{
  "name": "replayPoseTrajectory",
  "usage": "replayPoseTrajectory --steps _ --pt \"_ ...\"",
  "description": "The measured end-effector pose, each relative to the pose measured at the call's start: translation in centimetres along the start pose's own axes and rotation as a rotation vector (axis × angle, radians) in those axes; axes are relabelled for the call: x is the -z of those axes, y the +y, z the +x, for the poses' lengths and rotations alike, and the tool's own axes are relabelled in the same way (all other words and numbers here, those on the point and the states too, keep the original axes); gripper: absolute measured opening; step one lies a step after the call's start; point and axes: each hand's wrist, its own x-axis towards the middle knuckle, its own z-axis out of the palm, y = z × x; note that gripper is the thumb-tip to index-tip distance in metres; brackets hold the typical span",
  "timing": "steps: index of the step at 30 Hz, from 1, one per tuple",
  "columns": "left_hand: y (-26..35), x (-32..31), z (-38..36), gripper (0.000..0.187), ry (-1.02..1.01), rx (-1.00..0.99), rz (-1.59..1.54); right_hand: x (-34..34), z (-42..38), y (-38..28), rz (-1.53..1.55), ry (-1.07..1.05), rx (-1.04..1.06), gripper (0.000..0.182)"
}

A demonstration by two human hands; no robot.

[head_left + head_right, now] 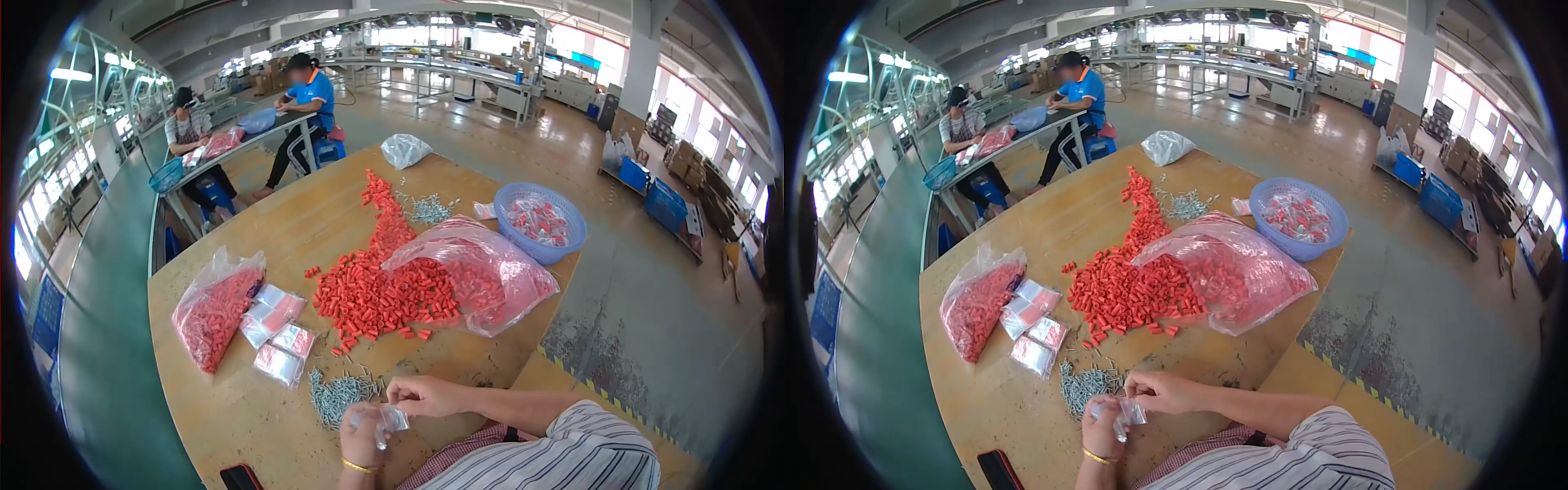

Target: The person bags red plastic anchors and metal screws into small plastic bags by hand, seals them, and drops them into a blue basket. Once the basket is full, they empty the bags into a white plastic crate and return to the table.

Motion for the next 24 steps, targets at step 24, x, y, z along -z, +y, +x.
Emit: replayPoseTrajectory --steps 24 --pt "-0.4 -1.3 -0.8 0.024 -0.009 -0.84 1.294 -2.8 -0.4 1.8 0.233 0.381 -0.036 0.014"
